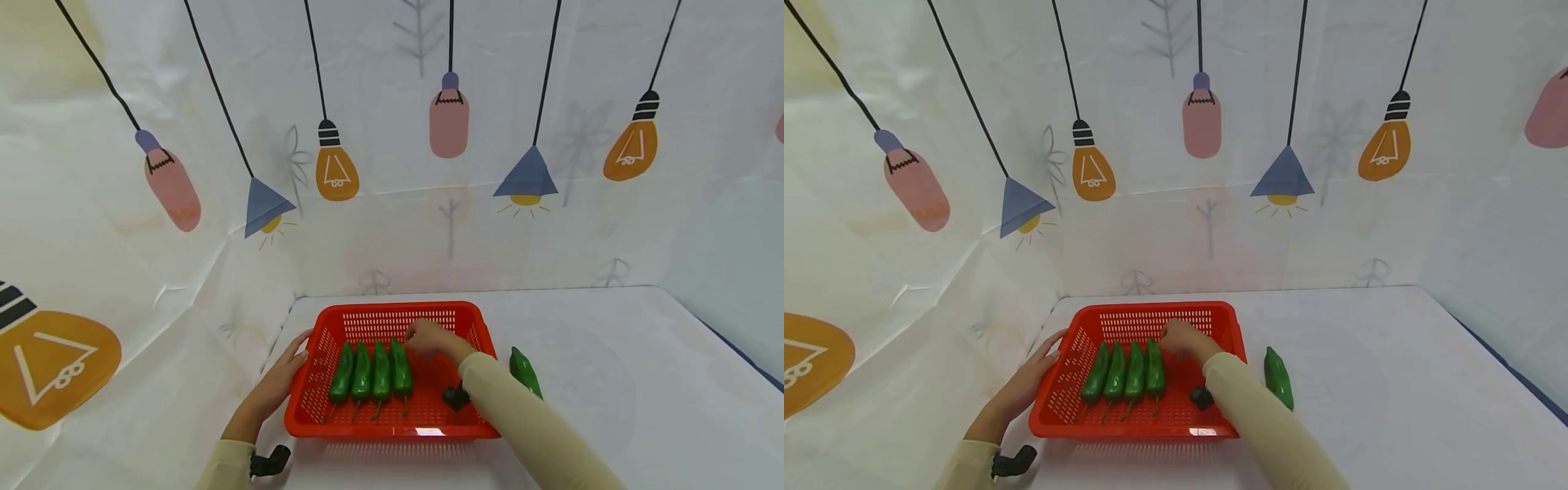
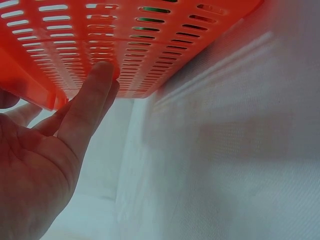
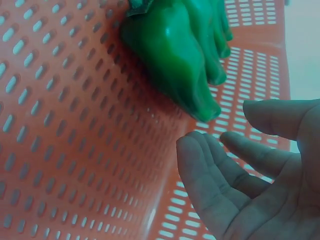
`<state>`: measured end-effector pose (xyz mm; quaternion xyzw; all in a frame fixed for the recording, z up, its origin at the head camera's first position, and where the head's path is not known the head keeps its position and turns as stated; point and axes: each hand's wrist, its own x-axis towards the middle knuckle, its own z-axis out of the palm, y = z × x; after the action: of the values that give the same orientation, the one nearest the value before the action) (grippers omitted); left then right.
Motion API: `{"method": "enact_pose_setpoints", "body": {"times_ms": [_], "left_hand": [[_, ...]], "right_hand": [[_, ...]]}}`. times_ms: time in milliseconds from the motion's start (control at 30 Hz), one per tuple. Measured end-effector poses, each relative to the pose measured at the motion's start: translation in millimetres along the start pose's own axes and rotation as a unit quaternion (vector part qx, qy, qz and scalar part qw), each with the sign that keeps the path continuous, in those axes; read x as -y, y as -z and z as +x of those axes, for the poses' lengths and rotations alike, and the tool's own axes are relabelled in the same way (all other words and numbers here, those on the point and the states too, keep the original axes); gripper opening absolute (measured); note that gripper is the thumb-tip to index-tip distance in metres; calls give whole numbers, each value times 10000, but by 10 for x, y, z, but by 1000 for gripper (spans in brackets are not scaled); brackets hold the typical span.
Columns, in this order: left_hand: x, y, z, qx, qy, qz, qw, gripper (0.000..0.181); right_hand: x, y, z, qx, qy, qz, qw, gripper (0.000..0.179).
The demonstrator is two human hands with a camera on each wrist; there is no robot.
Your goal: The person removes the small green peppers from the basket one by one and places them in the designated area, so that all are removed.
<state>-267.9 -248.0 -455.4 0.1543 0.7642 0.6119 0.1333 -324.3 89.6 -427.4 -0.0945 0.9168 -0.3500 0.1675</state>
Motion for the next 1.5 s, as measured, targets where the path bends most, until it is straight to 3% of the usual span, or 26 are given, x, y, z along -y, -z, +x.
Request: {"method": "enact_pose_setpoints", "body": {"times_ms": [233, 867, 1167, 1500], "left_hand": [[11, 7, -7, -63, 63, 1, 10000, 54], [23, 9, 32, 52, 4, -98, 9999, 54], [25, 7, 21, -40, 8, -25, 10000, 55], [39, 12, 46, -161, 91, 7, 9998, 53]], "right_hand": [[20, -59, 48, 23, -255, 27, 9997, 22], [-24, -136, 119, 216, -333, 31, 9992, 24], [-7, -167, 93, 398, -314, 440, 9977, 15], [-34, -180, 97, 435, -289, 562, 9970, 20]]}}
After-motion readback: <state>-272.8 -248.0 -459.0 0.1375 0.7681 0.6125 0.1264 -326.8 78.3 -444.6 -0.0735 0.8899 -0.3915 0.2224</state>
